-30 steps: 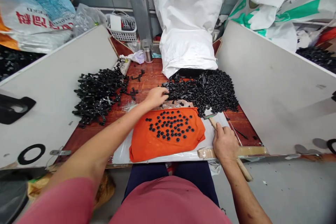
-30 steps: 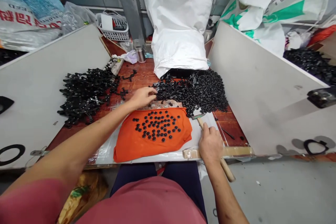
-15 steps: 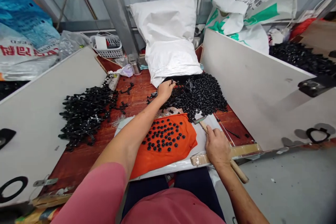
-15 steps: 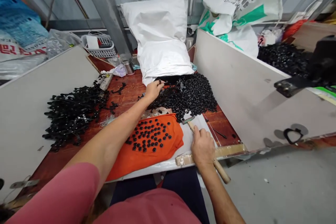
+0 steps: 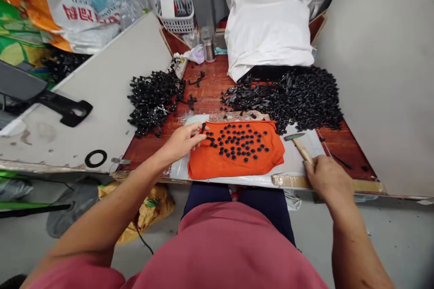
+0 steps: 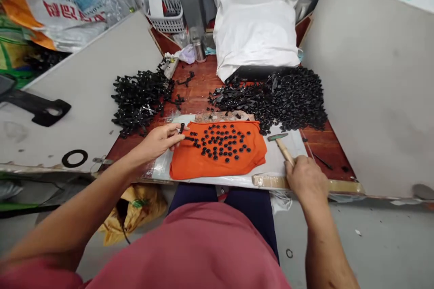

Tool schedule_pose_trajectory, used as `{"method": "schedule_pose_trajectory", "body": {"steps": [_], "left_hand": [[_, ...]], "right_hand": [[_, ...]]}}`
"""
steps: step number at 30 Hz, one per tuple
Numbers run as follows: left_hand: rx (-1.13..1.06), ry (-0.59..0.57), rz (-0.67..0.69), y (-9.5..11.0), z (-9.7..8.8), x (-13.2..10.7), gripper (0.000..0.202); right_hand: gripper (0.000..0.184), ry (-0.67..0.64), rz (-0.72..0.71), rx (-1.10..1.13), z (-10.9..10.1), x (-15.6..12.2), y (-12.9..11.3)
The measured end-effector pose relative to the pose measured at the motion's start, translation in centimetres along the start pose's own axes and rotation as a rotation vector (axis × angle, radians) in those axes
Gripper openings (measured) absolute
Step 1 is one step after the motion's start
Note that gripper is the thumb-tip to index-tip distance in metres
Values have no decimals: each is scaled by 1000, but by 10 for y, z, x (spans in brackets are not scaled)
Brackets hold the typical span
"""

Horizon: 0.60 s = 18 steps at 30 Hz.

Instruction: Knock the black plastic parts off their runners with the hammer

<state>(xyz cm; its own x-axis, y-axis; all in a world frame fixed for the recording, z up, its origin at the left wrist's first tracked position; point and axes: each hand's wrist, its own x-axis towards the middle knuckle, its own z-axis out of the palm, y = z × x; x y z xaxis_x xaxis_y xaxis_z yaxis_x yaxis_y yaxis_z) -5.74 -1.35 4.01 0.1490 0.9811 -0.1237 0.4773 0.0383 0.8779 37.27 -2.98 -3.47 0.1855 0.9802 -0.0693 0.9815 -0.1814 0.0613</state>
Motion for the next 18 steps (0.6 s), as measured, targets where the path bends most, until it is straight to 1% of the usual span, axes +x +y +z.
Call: {"method": "schedule_pose_trajectory", "body": {"steps": [1,3,5,6,8,10,12,13,15,18], "left_hand": [[12,16,-36,-9,1,-12,35],[-13,22,-106,-22,8,-30,42],[-27,34,-133,-30,20,-40,37],[-16,51,-126,-33,27,-41,35],[39,77,-85,-36,38,-41,38],[141,83,-41,-35,46,-38,43],[265,70,-8,-33,50,-34,43],[323,57,0,-31,52,-33,43],[410,35,7,-29,54,-29,42],[484,31,12,-29,57,-23,42]], "right_hand": [[43,-61,26,13,-5,0,6],[47,-84,81,41,-13,-2,15],[49,-22,109,89,-19,-9,21],[49,14,97,136,-20,-14,22],[47,62,15,294,-22,-27,20],[42,57,-104,503,-21,-41,12],[40,4,-197,670,-20,-55,0],[41,-28,-226,718,-19,-62,-6],[42,-80,-272,758,-18,-71,-20],[44,-108,-319,739,-17,-77,-34]]}}
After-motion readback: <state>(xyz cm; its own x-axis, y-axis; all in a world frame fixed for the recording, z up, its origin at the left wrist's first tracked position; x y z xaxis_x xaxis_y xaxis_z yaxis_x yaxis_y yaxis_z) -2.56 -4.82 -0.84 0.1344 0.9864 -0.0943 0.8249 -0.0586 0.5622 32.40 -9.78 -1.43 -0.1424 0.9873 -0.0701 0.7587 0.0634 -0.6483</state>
